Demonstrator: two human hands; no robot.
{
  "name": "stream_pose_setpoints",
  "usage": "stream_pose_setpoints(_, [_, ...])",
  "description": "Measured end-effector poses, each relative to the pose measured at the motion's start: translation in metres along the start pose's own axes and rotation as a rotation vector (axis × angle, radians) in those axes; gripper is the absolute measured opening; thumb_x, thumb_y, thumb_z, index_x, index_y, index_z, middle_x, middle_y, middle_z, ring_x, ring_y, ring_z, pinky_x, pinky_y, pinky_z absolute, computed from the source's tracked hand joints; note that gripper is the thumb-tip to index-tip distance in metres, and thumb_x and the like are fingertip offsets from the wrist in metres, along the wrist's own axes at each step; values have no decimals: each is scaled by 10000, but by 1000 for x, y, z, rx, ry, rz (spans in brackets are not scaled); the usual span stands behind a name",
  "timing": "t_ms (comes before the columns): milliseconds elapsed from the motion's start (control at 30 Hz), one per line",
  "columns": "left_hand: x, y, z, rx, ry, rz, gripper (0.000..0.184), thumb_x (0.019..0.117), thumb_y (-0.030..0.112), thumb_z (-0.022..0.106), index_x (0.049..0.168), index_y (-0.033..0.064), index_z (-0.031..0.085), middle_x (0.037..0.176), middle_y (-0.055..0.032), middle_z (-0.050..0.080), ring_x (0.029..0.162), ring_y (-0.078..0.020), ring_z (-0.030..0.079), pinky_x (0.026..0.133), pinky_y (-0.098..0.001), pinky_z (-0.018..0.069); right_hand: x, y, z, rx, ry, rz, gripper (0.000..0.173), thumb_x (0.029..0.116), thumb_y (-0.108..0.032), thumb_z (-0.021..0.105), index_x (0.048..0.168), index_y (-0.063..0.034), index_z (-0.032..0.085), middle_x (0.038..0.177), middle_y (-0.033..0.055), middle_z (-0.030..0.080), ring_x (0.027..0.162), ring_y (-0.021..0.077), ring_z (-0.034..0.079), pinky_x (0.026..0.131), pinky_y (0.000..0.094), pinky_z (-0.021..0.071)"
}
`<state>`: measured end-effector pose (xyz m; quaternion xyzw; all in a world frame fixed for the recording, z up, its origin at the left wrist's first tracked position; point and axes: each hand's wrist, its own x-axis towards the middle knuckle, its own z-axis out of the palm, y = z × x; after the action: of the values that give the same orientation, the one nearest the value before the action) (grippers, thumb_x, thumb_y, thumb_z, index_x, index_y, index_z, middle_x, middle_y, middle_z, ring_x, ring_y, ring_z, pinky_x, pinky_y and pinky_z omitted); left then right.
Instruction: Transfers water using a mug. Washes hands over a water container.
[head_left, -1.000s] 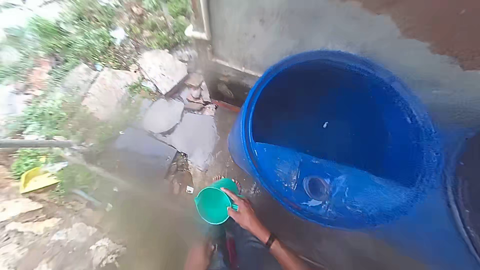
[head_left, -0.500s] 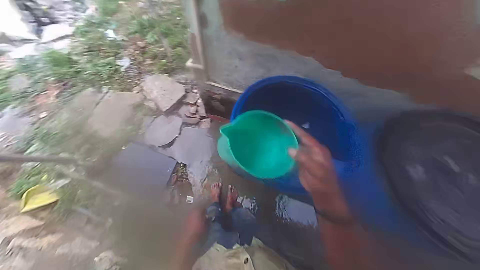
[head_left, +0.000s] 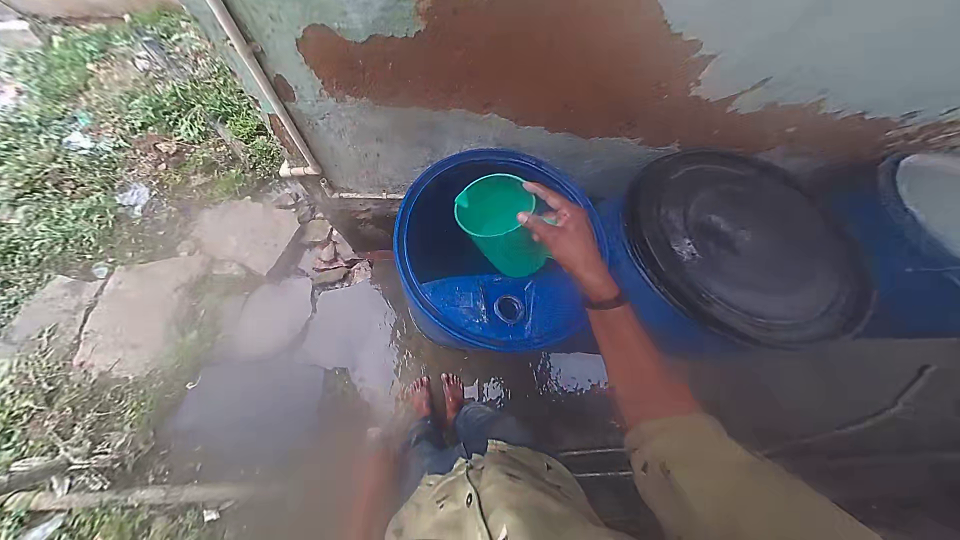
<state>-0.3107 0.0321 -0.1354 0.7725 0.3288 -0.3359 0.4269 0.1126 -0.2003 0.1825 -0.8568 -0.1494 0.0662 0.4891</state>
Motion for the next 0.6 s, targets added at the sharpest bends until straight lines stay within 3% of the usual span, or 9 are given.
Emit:
stream_pose_setpoints(33, [4,-1,-4,10,5,-6,343,1030,317,575,1290,123,687,1227,-131,721,1153,-314,684,1032,-584,507,1,-1,-8,-21,-1,-11,521,981,-294,718,1477,-324,558,1228,124,694,724,279,656,598,447,559])
stream_pose_setpoints(133, [11,1,-16,35,13,-21,357,1029,348,572,1297,140,682,1214,-138,723,1144,-328,685,1016,-607,507,17,-5,-29,-160,-33,-48,497,964,-295,739,1440,-304,598,1057,146,709,650,254,617,575,428,531])
stream_pose_setpoints(167, [15,3,-20,35,29,-16,358,1024,352,578,1294,142,683,1212,-140,721,1142,-331,684,1012,-612,508,33,-6,-33,-254,-68,-64,520,951,-324,753,1447,-298,597,1116,146,716,729,266,655,647,470,554])
stream_pose_setpoints(200, [19,5,-22,37,45,-5,358,1018,354,584,1290,143,682,1209,-143,720,1143,-336,682,1007,-619,508,50,-6,-34,-377,-120,-71,540,937,-379,761,1447,-298,602,1233,128,708,911,284,704,801,540,578])
stream_pose_setpoints(233, [23,6,-24,38,49,5,357,1016,354,589,1287,141,683,1206,-150,720,1144,-343,680,1003,-624,507,63,-6,-31,-492,-171,-88,543,930,-420,760,1437,-290,615,1282,134,699,1070,317,701,925,606,549])
stream_pose_setpoints(267, [26,7,-25,46,47,18,352,1013,349,590,1280,141,686,1200,-149,721,1139,-342,682,997,-622,511,69,-5,-25,-609,-218,-117,523,931,-458,744,1415,-290,636,1272,134,706,1139,340,682,972,643,517])
stream_pose_setpoints(433, [34,18,-24,66,30,51,345,1020,342,579,1280,142,684,1204,-132,719,1141,-319,680,1002,-594,514,81,9,14,-1016,-404,-116,374,941,-521,685,1226,-288,752,1179,81,740,1132,351,673,902,641,536])
stream_pose_setpoints(533, [29,18,-16,66,29,68,346,1022,333,588,1279,124,687,1188,-147,725,1131,-337,684,1004,-598,513,80,12,28,-1121,-424,-47,363,898,-482,736,1149,-222,775,1111,134,738,1068,382,684,836,652,544])
stream_pose_setpoints(600, [17,26,-12,68,11,93,399,1037,362,577,1283,69,690,1190,-219,714,1147,-412,668,1016,-646,482,68,8,25,-1114,-381,-31,319,876,-387,772,1060,-126,773,1076,185,726,1034,418,683,820,674,538])
